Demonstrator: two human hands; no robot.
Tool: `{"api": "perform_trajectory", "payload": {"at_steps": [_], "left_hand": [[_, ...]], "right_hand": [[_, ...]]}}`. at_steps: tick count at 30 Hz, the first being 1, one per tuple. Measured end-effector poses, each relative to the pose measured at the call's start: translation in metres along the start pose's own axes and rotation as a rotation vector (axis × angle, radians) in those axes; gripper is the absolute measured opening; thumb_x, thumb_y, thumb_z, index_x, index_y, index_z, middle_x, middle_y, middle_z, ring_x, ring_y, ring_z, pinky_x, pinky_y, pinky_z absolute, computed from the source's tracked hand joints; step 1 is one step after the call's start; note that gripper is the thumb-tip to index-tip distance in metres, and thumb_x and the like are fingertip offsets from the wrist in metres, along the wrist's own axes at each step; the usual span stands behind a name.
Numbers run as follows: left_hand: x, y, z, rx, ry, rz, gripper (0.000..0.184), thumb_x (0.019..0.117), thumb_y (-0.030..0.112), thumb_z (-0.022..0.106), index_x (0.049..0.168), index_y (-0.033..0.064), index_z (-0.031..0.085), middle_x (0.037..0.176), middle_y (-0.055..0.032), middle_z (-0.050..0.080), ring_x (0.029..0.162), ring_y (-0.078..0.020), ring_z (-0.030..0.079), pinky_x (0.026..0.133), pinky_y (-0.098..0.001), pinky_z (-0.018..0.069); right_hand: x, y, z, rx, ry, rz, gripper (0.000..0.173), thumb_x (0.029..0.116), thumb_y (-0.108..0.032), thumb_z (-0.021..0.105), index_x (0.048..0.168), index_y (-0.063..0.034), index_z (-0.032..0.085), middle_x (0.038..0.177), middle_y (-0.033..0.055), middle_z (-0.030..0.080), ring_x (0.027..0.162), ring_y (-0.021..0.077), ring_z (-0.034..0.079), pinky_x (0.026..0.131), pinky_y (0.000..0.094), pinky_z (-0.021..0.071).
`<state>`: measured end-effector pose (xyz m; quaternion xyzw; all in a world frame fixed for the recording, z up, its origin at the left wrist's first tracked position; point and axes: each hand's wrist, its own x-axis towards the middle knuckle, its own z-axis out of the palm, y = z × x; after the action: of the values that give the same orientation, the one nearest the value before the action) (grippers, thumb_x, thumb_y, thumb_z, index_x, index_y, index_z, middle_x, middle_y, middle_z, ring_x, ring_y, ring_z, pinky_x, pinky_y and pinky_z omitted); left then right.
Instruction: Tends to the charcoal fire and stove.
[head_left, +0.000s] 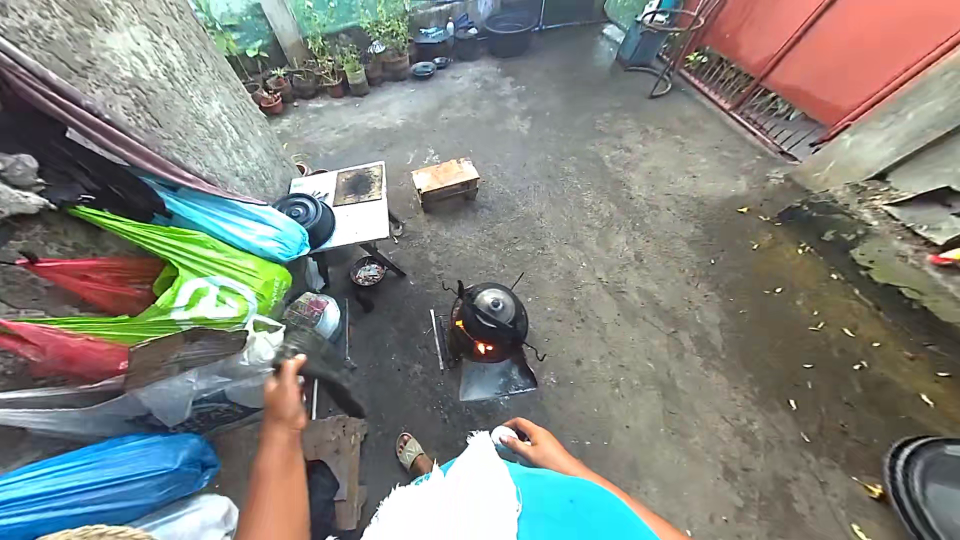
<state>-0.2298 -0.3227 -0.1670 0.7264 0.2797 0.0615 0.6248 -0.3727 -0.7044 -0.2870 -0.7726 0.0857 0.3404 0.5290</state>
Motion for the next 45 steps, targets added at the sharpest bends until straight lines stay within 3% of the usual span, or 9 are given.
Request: {"api": "perform_trajectory", "payload": {"at_steps": [6, 11, 16, 25, 31, 35, 37, 41, 45], "left_hand": [[-0.077, -0.068, 0.146, -0.164, -0.188, -0.322, 0.038, 0.1081, 0.021, 0.048, 0.136, -0.0047, 0.05, 0.121, -0.0215, 0.062, 0.103, -0.027, 0.064, 0.086, -0.0439, 0.0557], [-0.097, -0.089, 0.245, -0.16, -0.228, -0.415, 0.048, 0.1071, 0.028, 0.053, 0.145, -0.0008, 0.047, 0.141, -0.022, 0.055, 0.124, -0.0317, 0.056, 0.098, -0.0499, 0.048], [-0.095, -0.093, 0.314, -0.236, -0.187, -0.438, 0.05, 0.1066, 0.033, 0.054, 0.143, -0.001, 0.049, 0.14, -0.0213, 0.055, 0.124, -0.0301, 0.055, 0.101, -0.0488, 0.0463], [-0.092, -0.106, 0.391, -0.065, -0.041, -0.296, 0.058, 0.1024, 0.037, 0.063, 0.14, -0.0058, 0.053, 0.15, -0.0306, 0.044, 0.14, -0.0388, 0.043, 0.114, -0.0526, 0.0377], [-0.092, -0.13, 0.424, 0.304, 0.111, -0.117, 0.045, 0.0846, 0.012, 0.08, 0.127, 0.0048, 0.065, 0.153, -0.0375, 0.03, 0.141, -0.0509, 0.033, 0.112, -0.0557, 0.036], [-0.091, -0.141, 0.437, 0.446, 0.208, 0.013, 0.059, 0.0868, 0.002, 0.073, 0.141, -0.0009, 0.051, 0.152, -0.0418, 0.029, 0.14, -0.0548, 0.037, 0.114, -0.0543, 0.038], [-0.095, -0.145, 0.439, 0.463, 0.237, 0.047, 0.082, 0.0878, 0.003, 0.072, 0.157, -0.0032, 0.03, 0.156, -0.0411, 0.026, 0.143, -0.0536, 0.035, 0.117, -0.0525, 0.0359], [-0.088, -0.134, 0.44, 0.37, 0.286, -0.117, 0.099, 0.0923, 0.006, 0.071, 0.161, -0.0044, 0.001, 0.165, -0.0315, 0.018, 0.152, -0.0392, 0.03, 0.124, -0.0426, 0.0283], [-0.072, -0.122, 0.448, 0.195, 0.332, -0.368, 0.074, 0.0979, 0.013, 0.067, 0.156, -0.0072, 0.025, 0.15, -0.0317, 0.044, 0.14, -0.0379, 0.048, 0.117, -0.0475, 0.0383]], "right_hand": [[-0.053, 0.083, -0.072, 0.133, 0.134, 0.087, 0.04, 0.1042, -0.025, 0.063, 0.132, 0.0031, 0.061, 0.119, 0.0225, 0.068, 0.108, 0.0286, 0.067, 0.1, 0.0443, 0.0519], [-0.082, 0.132, -0.107, 0.283, 0.296, 0.144, 0.034, 0.1059, -0.02, 0.059, 0.128, 0.0055, 0.061, 0.114, 0.022, 0.068, 0.1, 0.0262, 0.067, 0.094, 0.0426, 0.0531], [-0.098, 0.152, -0.123, 0.388, 0.409, 0.159, 0.03, 0.1056, -0.016, 0.058, 0.125, 0.0059, 0.062, 0.108, 0.0191, 0.069, 0.094, 0.0204, 0.067, 0.09, 0.0383, 0.0542], [-0.09, 0.161, -0.195, 0.367, 0.417, 0.195, 0.025, 0.1038, -0.003, 0.054, 0.125, 0.0086, 0.061, 0.105, 0.0156, 0.069, 0.091, 0.0109, 0.066, 0.087, 0.0284, 0.0542], [-0.054, 0.135, -0.286, 0.299, 0.338, 0.309, 0.025, 0.1073, -0.01, 0.051, 0.123, 0.0071, 0.061, 0.104, 0.0139, 0.069, 0.091, 0.01, 0.065, 0.087, 0.0284, 0.0534], [-0.012, 0.132, -0.341, 0.28, 0.347, 0.202, 0.028, 0.1079, -0.013, 0.05, 0.125, 0.0071, 0.06, 0.102, 0.0128, 0.068, 0.087, 0.0091, 0.065, 0.083, 0.0275, 0.0548], [0.009, 0.134, -0.365, 0.244, 0.362, 0.138, 0.031, 0.1076, -0.014, 0.05, 0.126, 0.0087, 0.059, 0.106, 0.0168, 0.068, 0.091, 0.0138, 0.066, 0.086, 0.0321, 0.0551], [0.049, 0.113, -0.402, 0.186, 0.308, 0.092, 0.032, 0.1075, -0.015, 0.05, 0.127, 0.0087, 0.058, 0.106, 0.0171, 0.067, 0.089, 0.0146, 0.065, 0.083, 0.0319, 0.0549], [0.092, 0.095, -0.433, 0.133, 0.153, 0.079, 0.031, 0.1078, -0.015, 0.05, 0.127, 0.0082, 0.059, 0.107, 0.0173, 0.067, 0.089, 0.0153, 0.066, 0.082, 0.0324, 0.0551]]}}
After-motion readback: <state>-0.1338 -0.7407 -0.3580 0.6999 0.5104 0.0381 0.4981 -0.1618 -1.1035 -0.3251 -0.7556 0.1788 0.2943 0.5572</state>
